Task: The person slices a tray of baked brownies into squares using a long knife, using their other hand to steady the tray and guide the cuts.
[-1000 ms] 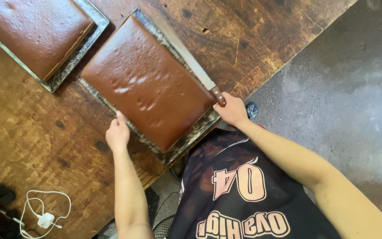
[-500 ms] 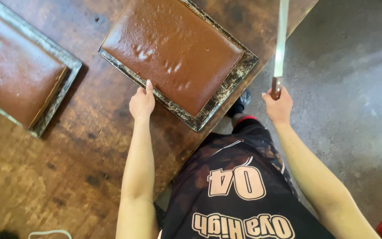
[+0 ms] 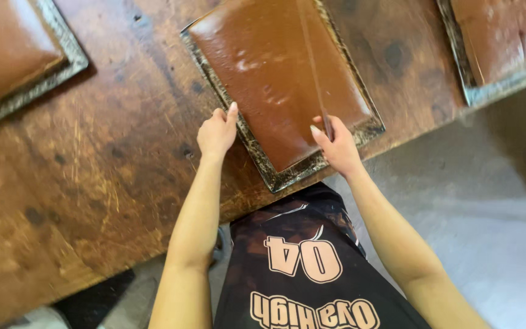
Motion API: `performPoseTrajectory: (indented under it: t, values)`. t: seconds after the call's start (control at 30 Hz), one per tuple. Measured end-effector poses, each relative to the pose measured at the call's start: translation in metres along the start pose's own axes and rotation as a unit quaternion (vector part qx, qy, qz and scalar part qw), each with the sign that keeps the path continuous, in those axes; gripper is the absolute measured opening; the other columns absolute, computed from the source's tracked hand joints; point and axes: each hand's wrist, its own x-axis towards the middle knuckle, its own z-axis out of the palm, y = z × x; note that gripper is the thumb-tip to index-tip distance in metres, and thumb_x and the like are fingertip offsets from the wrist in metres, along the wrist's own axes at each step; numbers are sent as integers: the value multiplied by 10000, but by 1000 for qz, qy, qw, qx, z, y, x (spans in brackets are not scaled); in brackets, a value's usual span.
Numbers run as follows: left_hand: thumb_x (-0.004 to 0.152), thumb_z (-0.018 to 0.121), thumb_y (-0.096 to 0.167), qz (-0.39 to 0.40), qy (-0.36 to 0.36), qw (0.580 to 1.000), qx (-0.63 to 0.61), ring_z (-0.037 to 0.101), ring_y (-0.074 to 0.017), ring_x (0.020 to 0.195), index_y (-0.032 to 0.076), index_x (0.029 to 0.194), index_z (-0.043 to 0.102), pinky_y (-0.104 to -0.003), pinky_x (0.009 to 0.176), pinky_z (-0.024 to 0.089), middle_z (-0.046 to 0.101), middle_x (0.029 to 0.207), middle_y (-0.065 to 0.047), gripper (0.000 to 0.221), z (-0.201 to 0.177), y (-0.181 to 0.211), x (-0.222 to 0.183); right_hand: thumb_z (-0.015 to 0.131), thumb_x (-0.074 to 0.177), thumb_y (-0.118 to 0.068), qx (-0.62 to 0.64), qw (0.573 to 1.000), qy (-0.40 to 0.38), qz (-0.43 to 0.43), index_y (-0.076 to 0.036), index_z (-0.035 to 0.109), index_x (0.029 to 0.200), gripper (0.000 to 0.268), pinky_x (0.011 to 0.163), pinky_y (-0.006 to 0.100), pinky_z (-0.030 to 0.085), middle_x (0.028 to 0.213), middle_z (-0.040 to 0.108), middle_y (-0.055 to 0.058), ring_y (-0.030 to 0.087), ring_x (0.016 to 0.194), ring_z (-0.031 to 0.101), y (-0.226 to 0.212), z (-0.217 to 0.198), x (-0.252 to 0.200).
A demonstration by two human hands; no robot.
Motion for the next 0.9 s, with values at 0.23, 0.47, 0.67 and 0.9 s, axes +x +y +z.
performPoseTrajectory:
  t: [0.23, 0.47, 0.67, 0.9]
  values:
    - [888, 672, 637, 113, 184, 974, -67, 471, -391, 1350, 8, 1404, 520, -539, 1089, 401, 533, 1447, -205, 827, 24, 0, -92, 299, 1101, -439, 244, 930, -193, 197, -93, 567, 1233, 456, 413, 263, 332, 670, 500, 7, 93, 454, 407, -32, 42, 87]
    - [629, 779, 760, 104, 1, 994, 32, 104, -400, 1543, -54, 1552, 209, -635, 1205, 122, 180, 1652, -228, 1357, 59, 2, -154, 336, 1103, -493, 269, 907, -218, 237, -94, 574, 1195, 473, 417, 260, 318, 675, 496, 8, 92, 460, 393, -30, 66, 123]
    - [677, 763, 749, 79, 74, 994, 27, 134, -398, 1554, -42, 1561, 242, -656, 1203, 134, 218, 1660, -221, 1296, 77, 12, -150, 360, 1103, -488, 273, 905, -231, 229, -101, 578, 1198, 454, 436, 259, 329, 681, 500, 4, 91, 481, 404, -23, 65, 135]
    - [713, 747, 733, 67, 67, 995, 29, 154, -394, 1547, -41, 1559, 257, -639, 1206, 149, 250, 1645, -214, 1247, 77, 14, -149, 368, 1104, -477, 250, 917, -220, 218, -88, 587, 1187, 454, 437, 262, 334, 688, 512, 8, 92, 481, 403, -22, 64, 134]
